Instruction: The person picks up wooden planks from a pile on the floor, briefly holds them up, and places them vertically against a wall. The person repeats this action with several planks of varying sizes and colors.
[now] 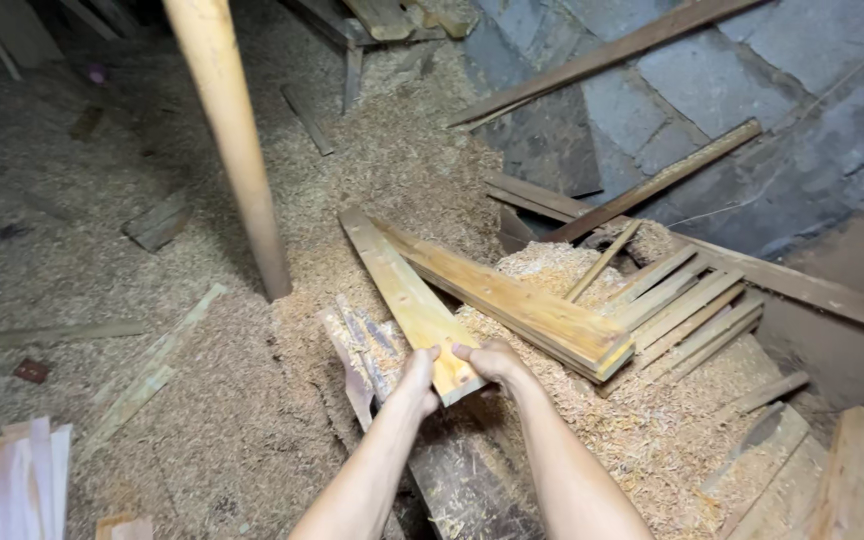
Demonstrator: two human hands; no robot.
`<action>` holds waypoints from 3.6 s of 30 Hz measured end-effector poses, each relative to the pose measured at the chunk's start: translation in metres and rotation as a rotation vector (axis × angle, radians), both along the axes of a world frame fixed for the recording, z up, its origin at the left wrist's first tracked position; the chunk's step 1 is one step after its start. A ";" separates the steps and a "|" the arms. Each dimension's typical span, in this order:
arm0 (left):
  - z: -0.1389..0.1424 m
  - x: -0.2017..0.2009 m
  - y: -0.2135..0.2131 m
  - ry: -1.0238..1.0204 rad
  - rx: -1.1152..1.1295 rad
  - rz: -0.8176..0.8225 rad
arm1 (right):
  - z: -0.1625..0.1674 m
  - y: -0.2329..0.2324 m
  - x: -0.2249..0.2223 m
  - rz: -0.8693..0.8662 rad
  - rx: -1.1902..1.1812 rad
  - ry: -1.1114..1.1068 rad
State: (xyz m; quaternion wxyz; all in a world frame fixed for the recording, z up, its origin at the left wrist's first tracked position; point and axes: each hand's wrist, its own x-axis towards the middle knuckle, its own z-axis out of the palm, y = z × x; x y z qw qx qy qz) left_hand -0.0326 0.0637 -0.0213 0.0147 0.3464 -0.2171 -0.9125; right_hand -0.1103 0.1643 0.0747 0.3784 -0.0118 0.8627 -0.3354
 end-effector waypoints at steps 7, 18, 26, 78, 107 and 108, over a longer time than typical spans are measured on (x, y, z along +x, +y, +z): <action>0.003 -0.003 0.020 -0.039 -0.099 0.089 | -0.008 0.010 0.019 -0.094 -0.061 0.108; 0.109 0.022 0.096 -0.265 -0.104 0.179 | 0.067 0.040 -0.007 0.336 0.464 0.061; 0.115 0.052 0.120 -0.174 -0.162 0.306 | 0.065 0.080 0.031 0.384 0.297 0.081; 0.076 0.297 0.311 0.274 -0.109 0.049 | 0.092 0.399 0.462 -0.111 -0.338 1.246; 0.100 0.335 0.427 0.251 0.133 0.055 | 0.076 0.260 0.307 0.315 0.383 0.435; 0.095 0.334 0.423 0.194 0.116 0.074 | 0.071 0.263 0.306 0.313 0.362 0.451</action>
